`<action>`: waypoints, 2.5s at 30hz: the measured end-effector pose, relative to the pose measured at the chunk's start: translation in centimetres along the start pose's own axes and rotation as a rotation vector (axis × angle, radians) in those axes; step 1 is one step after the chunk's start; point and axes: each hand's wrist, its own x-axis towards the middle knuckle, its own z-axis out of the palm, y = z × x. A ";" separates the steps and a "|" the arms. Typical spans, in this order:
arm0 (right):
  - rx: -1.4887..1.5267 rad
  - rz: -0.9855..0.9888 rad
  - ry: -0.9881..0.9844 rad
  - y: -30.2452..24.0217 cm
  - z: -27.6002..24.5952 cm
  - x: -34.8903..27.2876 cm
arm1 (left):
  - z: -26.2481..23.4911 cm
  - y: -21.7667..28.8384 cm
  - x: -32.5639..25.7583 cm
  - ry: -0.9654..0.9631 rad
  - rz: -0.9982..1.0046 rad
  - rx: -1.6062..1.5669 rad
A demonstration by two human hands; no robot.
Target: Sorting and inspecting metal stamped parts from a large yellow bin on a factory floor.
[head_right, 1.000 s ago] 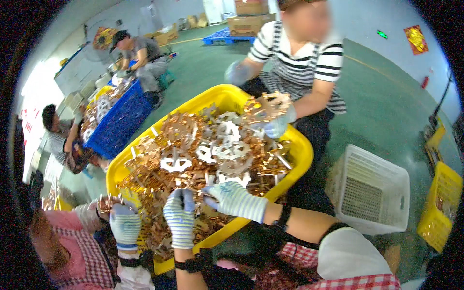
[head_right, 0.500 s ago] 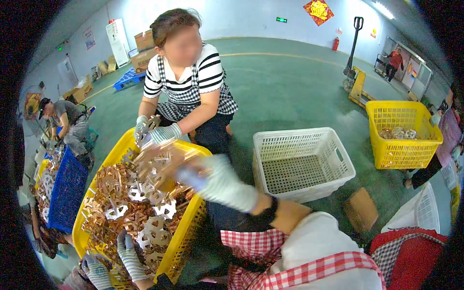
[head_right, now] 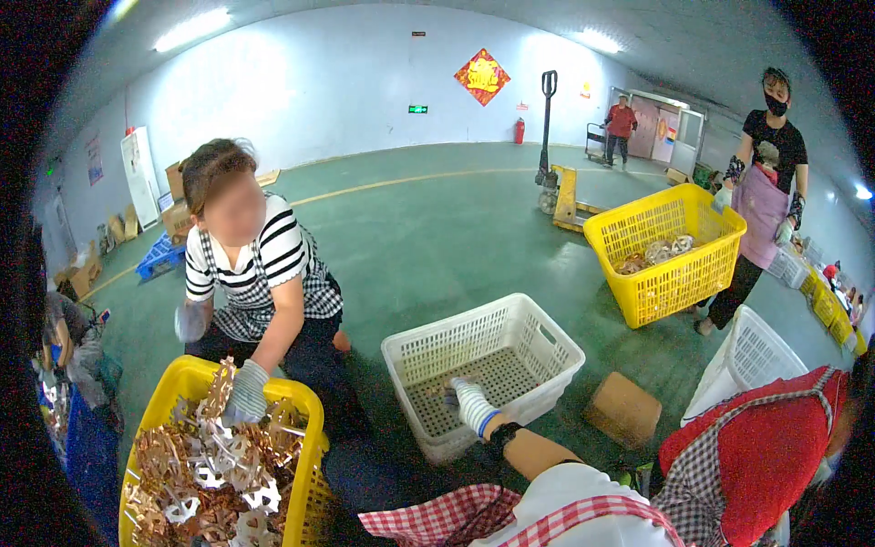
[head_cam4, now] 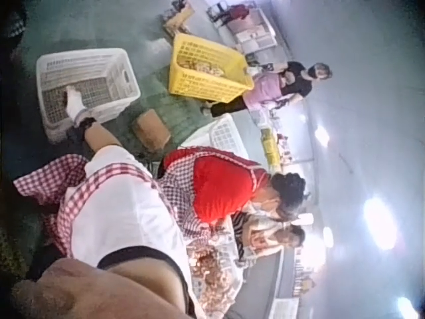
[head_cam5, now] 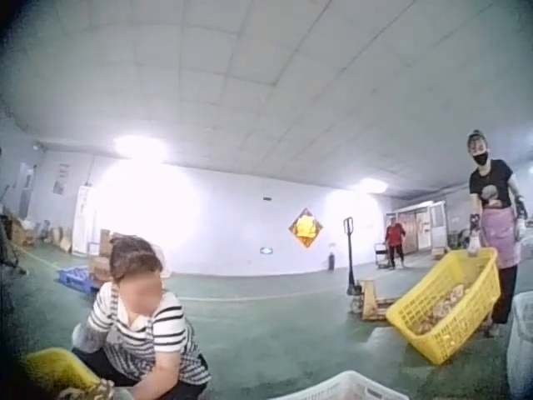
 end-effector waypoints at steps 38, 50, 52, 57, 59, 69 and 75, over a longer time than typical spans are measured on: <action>-2.144 -1.475 -1.121 23.3 41.8 -17.9 | 1.3 -3.0 5.3 0.074 0.078 0.173; -0.997 -0.774 -1.286 15.6 36.9 -23.9 | 1.9 -4.3 5.9 0.191 0.107 0.095; -0.908 -0.482 -1.380 17.3 35.5 -23.3 | 2.4 -2.8 5.6 0.056 -0.103 -0.257; -0.809 -0.179 -1.518 18.1 33.9 -25.7 | 2.6 -5.4 5.8 0.078 0.096 -0.157; -0.660 -0.178 -1.550 19.3 33.5 -25.1 | 2.4 -5.2 5.5 0.108 0.117 0.030; -0.463 -0.076 -1.101 17.6 34.0 -24.0 | -0.2 -0.9 4.3 0.014 -0.068 -0.342; -0.447 0.128 -1.281 14.7 32.0 -26.1 | -1.2 12.0 1.2 0.053 1.656 2.676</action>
